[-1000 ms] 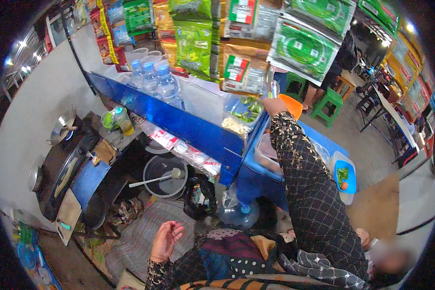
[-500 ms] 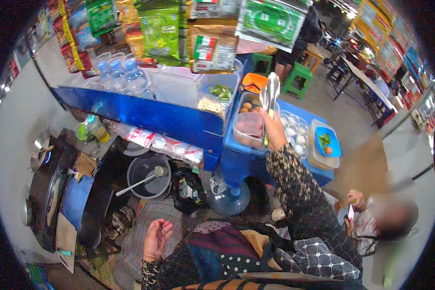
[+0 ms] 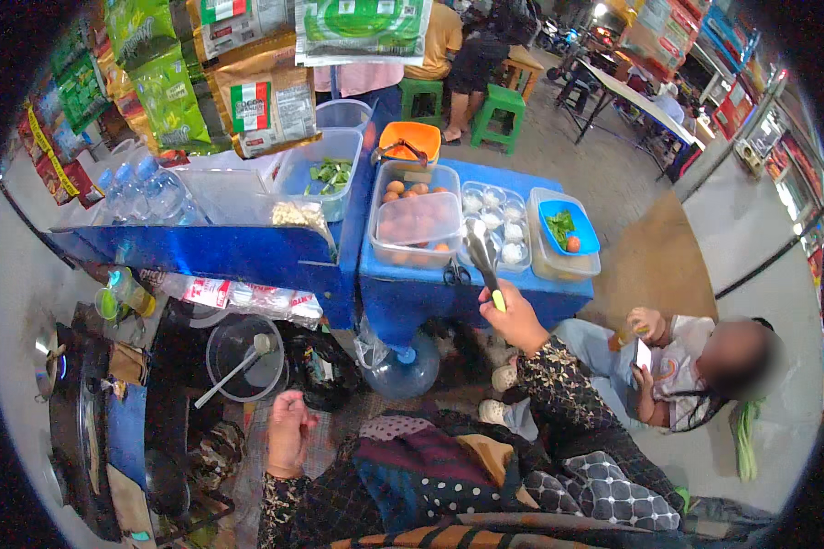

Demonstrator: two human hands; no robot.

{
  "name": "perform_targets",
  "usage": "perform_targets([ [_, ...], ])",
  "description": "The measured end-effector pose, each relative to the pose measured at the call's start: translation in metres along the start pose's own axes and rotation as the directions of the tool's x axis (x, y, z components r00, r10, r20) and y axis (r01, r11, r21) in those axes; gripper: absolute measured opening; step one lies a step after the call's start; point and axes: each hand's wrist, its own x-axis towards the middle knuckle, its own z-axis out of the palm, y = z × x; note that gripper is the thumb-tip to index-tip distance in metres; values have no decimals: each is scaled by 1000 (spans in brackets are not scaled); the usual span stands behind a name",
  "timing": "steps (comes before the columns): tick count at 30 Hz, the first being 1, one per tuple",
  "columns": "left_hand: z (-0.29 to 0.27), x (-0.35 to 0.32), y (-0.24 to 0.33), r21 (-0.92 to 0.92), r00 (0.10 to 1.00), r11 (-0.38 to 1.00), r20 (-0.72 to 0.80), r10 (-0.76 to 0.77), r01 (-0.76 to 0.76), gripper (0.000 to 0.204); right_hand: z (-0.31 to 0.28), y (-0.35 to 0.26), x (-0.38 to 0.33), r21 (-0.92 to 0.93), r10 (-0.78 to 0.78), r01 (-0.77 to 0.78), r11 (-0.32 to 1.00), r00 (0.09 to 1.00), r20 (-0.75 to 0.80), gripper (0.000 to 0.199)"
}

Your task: The person uses tongs to transfer leafy greens from a storage container into a blue bowl that already contains an egg. They then move to a stove area, pick up a small green packet, and cut it open with scissors.

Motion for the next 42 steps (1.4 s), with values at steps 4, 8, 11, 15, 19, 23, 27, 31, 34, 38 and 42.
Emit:
perform_targets([
  [4,84,10,14,99,994,994,89,-59,50,46,-2,-21,18,-219,-405,509,833,829,386,32],
  [8,91,35,-20,402,865,915,459,-202,0,76,57,-76,13,-66,-385,571,818,629,675,35],
  [11,114,43,-33,243,948,968,286,-140,70,78,89,-82,10,11,-474,662,749,525,707,43],
  [15,115,38,-29,-305,988,952,148,35,11,68,105,-77,14,265,-541,583,768,369,756,56],
  [19,109,15,-32,-373,987,915,-16,157,-152,67,63,-80,73,53,-411,527,848,590,695,33],
  [23,87,-12,-44,-416,953,877,-274,131,-240,64,21,-36,154,-434,-240,304,848,950,198,38],
  [27,80,-32,-41,-462,899,822,-419,128,-332,65,6,14,205,-713,-321,472,518,880,349,64],
  [31,67,-55,-44,-368,854,854,-497,155,-369,68,28,11,217,-788,-138,494,366,867,479,69],
  [34,70,-58,-39,-368,837,840,-521,169,-399,65,35,34,233,-763,-261,565,314,824,503,53],
  [38,69,-61,-33,-356,811,828,-556,185,-433,62,16,34,246,-684,-467,601,414,785,407,27],
  [42,72,-71,-34,-343,778,818,-600,189,-463,60,-38,-39,231,-723,-357,383,575,913,199,22],
])
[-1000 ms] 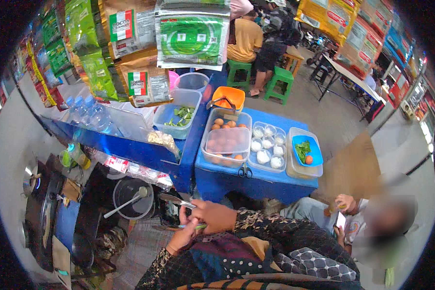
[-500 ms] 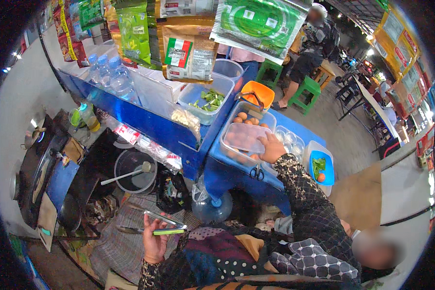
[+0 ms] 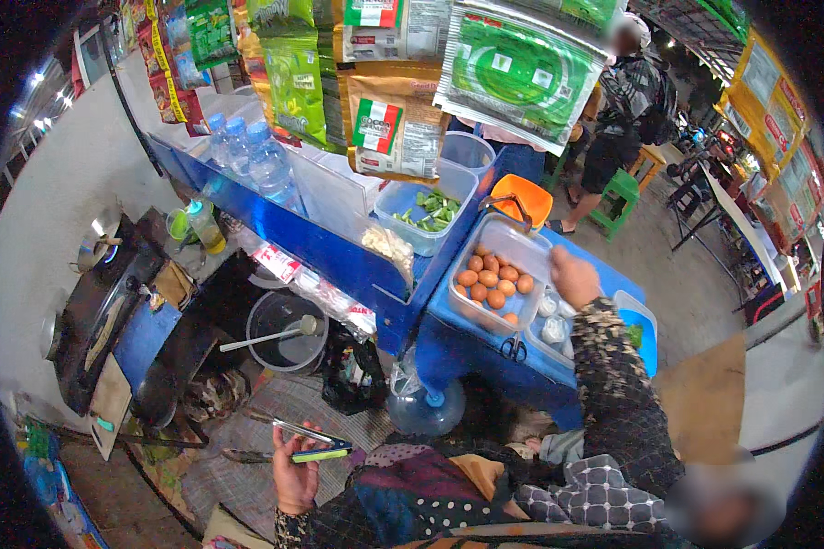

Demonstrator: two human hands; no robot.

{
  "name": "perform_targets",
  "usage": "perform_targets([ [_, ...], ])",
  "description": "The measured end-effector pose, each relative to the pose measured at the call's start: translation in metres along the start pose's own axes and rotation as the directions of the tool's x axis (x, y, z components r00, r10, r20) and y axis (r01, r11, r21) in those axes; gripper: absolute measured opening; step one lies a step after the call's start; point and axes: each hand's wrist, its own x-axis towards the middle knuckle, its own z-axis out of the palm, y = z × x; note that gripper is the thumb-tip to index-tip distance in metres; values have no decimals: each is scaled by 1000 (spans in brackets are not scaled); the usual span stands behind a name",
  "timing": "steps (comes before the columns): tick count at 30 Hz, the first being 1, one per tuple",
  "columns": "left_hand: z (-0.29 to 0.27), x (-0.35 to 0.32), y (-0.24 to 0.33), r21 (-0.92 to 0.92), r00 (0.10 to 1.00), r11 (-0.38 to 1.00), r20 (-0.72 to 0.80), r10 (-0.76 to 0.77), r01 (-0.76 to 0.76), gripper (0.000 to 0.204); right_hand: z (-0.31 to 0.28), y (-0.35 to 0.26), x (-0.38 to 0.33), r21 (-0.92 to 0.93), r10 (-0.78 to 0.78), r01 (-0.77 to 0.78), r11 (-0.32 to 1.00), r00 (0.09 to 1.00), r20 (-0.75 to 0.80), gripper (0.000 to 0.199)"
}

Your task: The person uses tongs to transfer leafy greens from a storage container into a blue bowl that already contains an egg. They then move to a stove area, pick up a small green packet, and cut it open with scissors.

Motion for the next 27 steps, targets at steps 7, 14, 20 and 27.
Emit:
perform_targets([
  [7,-8,6,-3,2,1000,1000,-25,0,0,63,-73,-42,55,202,37,18,979,964,-264,27],
  [14,-10,5,-6,-15,999,999,-31,42,-42,59,-13,-97,149,101,-389,434,895,873,-295,35],
  [20,-35,-2,-7,-63,995,998,-102,18,-25,57,1,-97,149,95,-518,535,840,841,-157,36],
  [27,-41,-4,-6,46,996,996,-27,82,-81,55,31,-90,161,112,-517,605,789,750,-412,19],
])
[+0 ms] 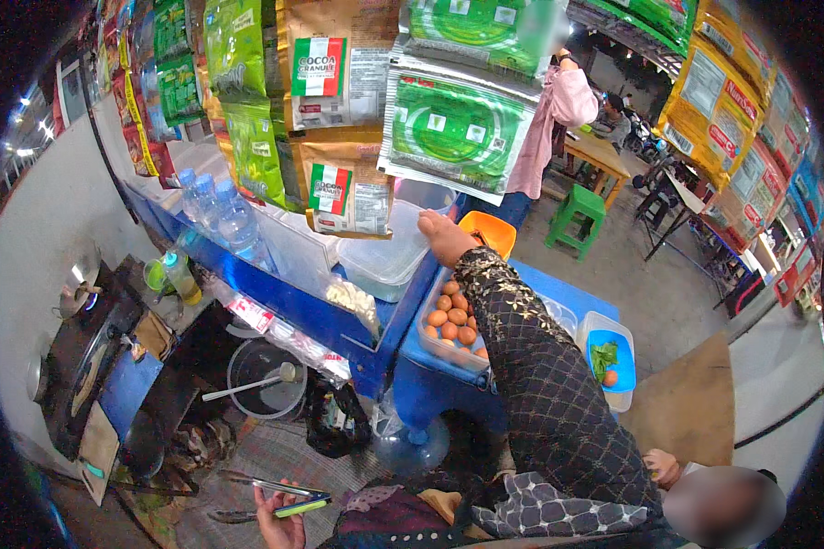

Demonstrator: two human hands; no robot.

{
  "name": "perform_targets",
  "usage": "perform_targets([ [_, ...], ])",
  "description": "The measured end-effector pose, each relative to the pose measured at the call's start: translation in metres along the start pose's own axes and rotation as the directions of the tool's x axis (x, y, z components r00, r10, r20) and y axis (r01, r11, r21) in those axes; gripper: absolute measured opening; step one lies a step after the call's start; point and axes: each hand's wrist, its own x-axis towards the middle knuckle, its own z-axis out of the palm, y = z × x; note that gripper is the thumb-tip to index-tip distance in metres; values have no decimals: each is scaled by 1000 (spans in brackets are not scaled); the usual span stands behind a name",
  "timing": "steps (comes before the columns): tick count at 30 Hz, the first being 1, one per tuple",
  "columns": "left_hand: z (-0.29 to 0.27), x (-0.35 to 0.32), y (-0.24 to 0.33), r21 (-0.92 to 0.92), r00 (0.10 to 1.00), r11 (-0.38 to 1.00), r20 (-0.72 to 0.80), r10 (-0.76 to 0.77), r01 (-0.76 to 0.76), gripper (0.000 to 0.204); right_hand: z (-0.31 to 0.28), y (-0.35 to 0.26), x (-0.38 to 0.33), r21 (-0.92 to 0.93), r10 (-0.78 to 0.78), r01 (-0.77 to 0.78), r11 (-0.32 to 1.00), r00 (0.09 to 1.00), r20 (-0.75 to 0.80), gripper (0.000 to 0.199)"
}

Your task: The person uses tongs to transfer leafy greens from a storage container into a blue bowl that already contains an egg. They then move to a stove area, pick up a small green packet, and cut it open with scissors.

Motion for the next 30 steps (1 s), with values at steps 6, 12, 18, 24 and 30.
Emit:
perform_targets([
  [6,12,2,8,0,998,999,-38,-52,52,57,11,-12,12,-297,150,-91,951,971,185,39],
  [12,3,12,-1,2,989,994,104,-106,106,60,13,-45,-4,-119,415,-436,892,895,-164,52],
  [18,40,1,-5,70,996,994,34,-82,79,64,-1,-130,-96,600,629,-397,694,741,-237,47],
  [24,69,12,-17,206,970,975,203,-131,88,67,-1,-224,-182,748,218,-247,616,966,140,20],
  [30,94,39,-27,338,909,936,352,-224,100,75,-15,-295,-164,854,-194,-272,444,901,388,77],
])
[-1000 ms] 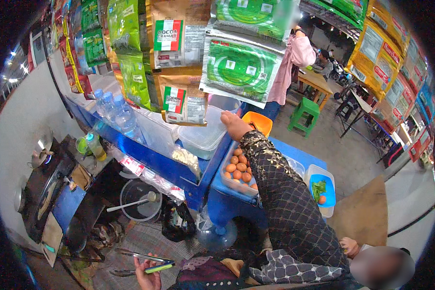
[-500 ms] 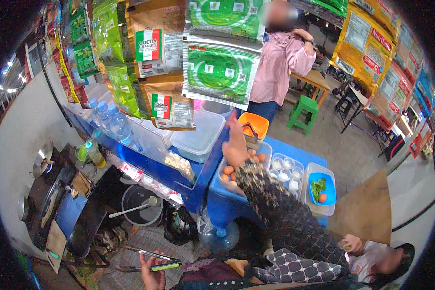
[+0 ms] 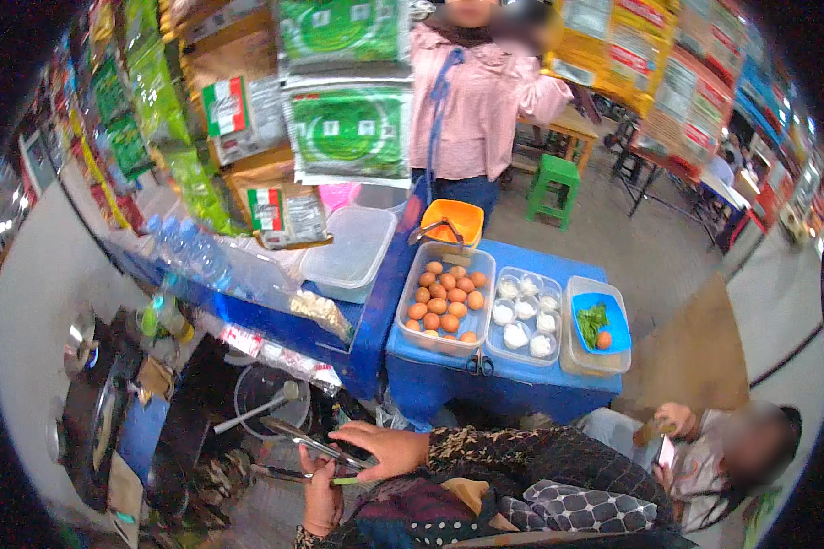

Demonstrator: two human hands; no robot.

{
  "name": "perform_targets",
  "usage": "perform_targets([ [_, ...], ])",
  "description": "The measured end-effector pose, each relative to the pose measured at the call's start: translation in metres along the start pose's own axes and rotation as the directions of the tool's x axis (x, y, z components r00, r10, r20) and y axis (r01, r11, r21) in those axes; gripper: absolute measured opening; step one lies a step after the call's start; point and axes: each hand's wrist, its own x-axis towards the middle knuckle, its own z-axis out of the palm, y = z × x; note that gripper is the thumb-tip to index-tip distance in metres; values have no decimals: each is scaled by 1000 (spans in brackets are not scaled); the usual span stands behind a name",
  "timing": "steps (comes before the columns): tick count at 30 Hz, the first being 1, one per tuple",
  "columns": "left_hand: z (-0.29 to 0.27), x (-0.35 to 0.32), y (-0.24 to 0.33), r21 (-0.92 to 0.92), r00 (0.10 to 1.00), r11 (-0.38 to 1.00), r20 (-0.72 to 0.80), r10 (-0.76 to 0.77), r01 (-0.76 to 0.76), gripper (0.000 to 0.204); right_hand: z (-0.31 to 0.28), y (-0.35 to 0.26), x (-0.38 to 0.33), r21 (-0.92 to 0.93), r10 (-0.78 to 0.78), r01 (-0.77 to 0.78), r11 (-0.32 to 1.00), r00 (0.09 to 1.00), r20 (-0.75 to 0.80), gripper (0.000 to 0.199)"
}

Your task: The person uses tongs to transfer leafy greens from a storage container into a blue bowl that already contains an egg. They then move to a stove area, pick up a small green packet, and cut it open with scissors.

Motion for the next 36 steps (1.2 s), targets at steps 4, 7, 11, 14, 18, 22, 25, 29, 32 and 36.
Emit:
perform_targets([
  [4,-10,24,14,134,992,991,119,-33,17,74,19,-10,23,11,0,0,1000,1000,-9,96],
  [7,-9,39,35,198,967,980,252,-31,-20,74,36,-7,36,-14,86,-88,996,989,-117,100],
  [11,-23,55,54,336,903,942,407,-139,-7,77,59,-15,53,43,129,-122,992,915,-382,106],
  [14,-68,74,47,441,806,872,583,-101,-210,84,73,-3,62,4,144,-155,988,907,-395,101],
  [18,-72,82,78,652,676,758,563,-475,-11,90,76,-2,44,59,230,-235,970,818,-527,76],
  [22,-92,73,97,649,785,747,383,-486,146,79,79,-13,-7,364,541,-401,841,607,-582,57],
  [25,-120,82,97,650,833,745,319,-451,154,65,61,-22,-52,681,750,-326,656,382,-540,46],
  [29,-124,78,106,651,900,729,161,-404,211,51,-6,-34,-95,-56,401,-747,663,417,-816,39],
  [32,-138,77,107,705,953,705,153,-260,79,45,-75,-55,-101,-340,335,-845,412,488,-806,29],
  [36,-127,62,115,678,974,728,87,-209,96,47,-155,-52,-121,-444,249,-845,297,518,-818,21],
])
